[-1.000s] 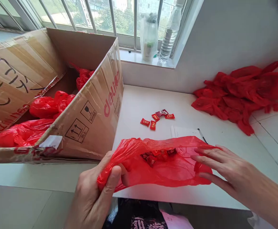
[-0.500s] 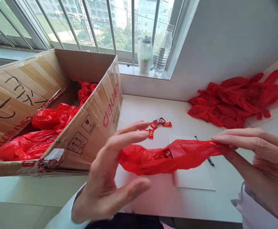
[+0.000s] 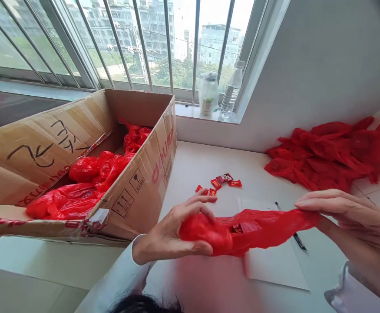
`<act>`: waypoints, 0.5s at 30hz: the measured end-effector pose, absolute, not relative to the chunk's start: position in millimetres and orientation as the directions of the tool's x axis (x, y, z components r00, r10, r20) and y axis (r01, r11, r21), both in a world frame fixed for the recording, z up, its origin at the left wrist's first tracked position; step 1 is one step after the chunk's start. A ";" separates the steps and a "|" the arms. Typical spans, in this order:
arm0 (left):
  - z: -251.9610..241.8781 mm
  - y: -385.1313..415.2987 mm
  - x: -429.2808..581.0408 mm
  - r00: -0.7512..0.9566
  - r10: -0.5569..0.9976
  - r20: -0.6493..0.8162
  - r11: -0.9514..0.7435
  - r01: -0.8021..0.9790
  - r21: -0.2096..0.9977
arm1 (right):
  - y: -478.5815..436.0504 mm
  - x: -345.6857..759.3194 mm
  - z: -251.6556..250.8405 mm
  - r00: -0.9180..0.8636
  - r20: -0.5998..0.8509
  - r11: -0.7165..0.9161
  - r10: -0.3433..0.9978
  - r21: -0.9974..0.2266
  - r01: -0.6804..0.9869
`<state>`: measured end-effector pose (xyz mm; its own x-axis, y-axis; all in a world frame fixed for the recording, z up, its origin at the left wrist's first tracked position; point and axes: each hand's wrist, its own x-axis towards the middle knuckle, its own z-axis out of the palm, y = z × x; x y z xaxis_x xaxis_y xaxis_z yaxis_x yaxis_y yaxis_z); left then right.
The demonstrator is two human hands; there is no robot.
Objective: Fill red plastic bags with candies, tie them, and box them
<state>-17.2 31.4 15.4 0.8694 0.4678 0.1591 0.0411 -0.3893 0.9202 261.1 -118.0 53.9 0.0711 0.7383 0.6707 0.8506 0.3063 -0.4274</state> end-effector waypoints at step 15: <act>49.0 2.1 23.4 0.961 0.269 -0.072 -0.332 0.163 0.929 | -53.8 178.8 69.2 -0.282 0.560 0.615 0.779 -0.598 0.513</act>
<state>23.4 2.1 49.0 0.9606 0.2685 -0.0721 0.1625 -0.3317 0.9293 178.8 -53.8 69.2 -0.2816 0.7793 0.5598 0.5133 0.6153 -0.5983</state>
